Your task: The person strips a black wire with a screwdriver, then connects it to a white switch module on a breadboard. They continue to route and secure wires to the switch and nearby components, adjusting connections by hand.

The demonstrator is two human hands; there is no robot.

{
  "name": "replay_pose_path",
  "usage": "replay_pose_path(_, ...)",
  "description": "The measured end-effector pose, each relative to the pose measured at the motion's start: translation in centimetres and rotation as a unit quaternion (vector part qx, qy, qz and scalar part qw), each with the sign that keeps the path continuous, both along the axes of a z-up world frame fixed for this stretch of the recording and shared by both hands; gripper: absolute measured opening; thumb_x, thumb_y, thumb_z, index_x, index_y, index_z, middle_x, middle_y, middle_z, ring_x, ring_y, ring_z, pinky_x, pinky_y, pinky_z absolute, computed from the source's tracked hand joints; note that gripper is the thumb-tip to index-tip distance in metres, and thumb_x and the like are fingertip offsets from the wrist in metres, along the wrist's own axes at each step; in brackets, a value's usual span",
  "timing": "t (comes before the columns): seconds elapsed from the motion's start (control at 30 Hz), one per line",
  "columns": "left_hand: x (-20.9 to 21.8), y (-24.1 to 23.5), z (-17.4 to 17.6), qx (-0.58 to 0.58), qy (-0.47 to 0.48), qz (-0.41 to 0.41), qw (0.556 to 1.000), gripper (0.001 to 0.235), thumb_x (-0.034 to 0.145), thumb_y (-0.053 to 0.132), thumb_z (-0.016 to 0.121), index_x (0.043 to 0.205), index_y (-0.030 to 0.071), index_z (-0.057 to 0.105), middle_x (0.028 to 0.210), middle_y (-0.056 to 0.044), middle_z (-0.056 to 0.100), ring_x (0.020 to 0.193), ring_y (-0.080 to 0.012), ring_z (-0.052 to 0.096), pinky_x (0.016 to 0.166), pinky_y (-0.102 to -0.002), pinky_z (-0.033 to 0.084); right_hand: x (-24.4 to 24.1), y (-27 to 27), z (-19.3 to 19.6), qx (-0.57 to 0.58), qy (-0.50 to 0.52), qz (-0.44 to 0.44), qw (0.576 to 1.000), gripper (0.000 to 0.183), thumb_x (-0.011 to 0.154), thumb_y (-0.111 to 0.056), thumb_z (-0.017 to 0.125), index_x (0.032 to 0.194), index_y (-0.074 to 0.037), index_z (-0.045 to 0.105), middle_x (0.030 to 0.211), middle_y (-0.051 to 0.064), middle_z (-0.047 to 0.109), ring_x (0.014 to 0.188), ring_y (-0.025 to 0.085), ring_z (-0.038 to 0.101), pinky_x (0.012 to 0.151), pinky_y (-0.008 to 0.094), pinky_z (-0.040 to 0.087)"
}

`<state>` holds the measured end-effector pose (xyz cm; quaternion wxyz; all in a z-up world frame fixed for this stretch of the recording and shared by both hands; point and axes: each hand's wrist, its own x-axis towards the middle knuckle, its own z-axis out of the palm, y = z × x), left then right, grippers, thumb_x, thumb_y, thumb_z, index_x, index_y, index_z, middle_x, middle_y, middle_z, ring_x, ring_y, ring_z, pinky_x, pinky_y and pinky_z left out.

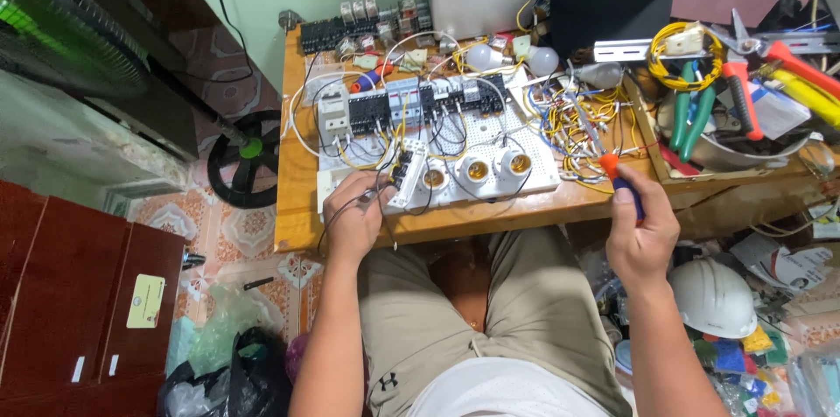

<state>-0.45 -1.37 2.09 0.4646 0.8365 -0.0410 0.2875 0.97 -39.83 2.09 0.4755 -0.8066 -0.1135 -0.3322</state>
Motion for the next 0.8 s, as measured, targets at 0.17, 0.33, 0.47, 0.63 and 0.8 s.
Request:
replay_pose_path(0.17, 0.1, 0.2, -0.6, 0.006, -0.015, 0.020, 1.000, 0.011, 0.087, 0.015, 0.083, 0.097, 0.011, 0.080, 0.094, -0.008, 0.077, 0.093, -0.0310, 0.075, 0.083, -0.041, 0.058, 1.9, -1.1, -2.6, -0.121, -0.033, -0.029, 0.992, 0.028, 0.109, -0.011, 0.062, 0.134, -0.004, 0.072, 0.097, 0.020, 0.064, 0.087, 0.041, 0.065, 0.082, 0.046, 0.052)
replay_pose_path(0.33, -0.2, -0.3, -0.1, 0.040, -0.059, 0.052, 0.996, 0.014, 0.087, 0.017, 0.084, 0.097, 0.010, 0.080, 0.094, -0.008, 0.077, 0.093, -0.0301, 0.074, 0.085, -0.040, 0.058, 4.1, -1.7, -4.0, -0.181, -0.054, -0.051, 0.981, 0.027, 0.105, -0.011, 0.065, 0.131, -0.007, 0.072, 0.093, 0.016, 0.061, 0.084, 0.038, 0.063, 0.082, 0.047, 0.052)
replay_pose_path(0.47, -0.7, -1.2, 0.7, 0.078, -0.072, 0.105, 0.989, 0.013, 0.090, 0.022, 0.082, 0.097, 0.011, 0.079, 0.091, -0.005, 0.075, 0.092, -0.0262, 0.072, 0.087, -0.038, 0.055, 5.5, -2.0, -5.1, -0.204, -0.036, -0.072, 0.976, 0.030, 0.097, -0.021, 0.076, 0.123, -0.009, 0.068, 0.100, 0.012, 0.065, 0.086, 0.035, 0.063, 0.082, 0.044, 0.051)
replay_pose_path(0.63, -0.7, -1.2, -0.6, 0.129, -0.084, 0.173, 0.973, 0.017, 0.085, 0.025, 0.087, 0.097, 0.015, 0.079, 0.093, -0.001, 0.076, 0.096, -0.0242, 0.070, 0.092, -0.035, 0.053, 7.1, -2.5, -6.3, -0.219, -0.010, -0.065, 0.974, 0.036, 0.087, -0.024, 0.085, 0.114, -0.010, 0.066, 0.102, 0.008, 0.068, 0.088, 0.032, 0.064, 0.083, 0.042, 0.050)
replay_pose_path(0.8, -1.1, -2.1, 0.3, 0.196, 0.049, 0.220, 0.954, 0.025, 0.092, 0.036, 0.077, 0.108, 0.016, 0.075, 0.095, -0.002, 0.074, 0.106, -0.0258, 0.066, 0.091, -0.042, 0.048, 6.9, -1.5, -4.0, -0.230, 0.012, -0.058, 0.971, 0.036, 0.089, -0.023, 0.085, 0.114, -0.007, 0.065, 0.106, 0.008, 0.068, 0.094, 0.032, 0.065, 0.088, 0.043, 0.050)
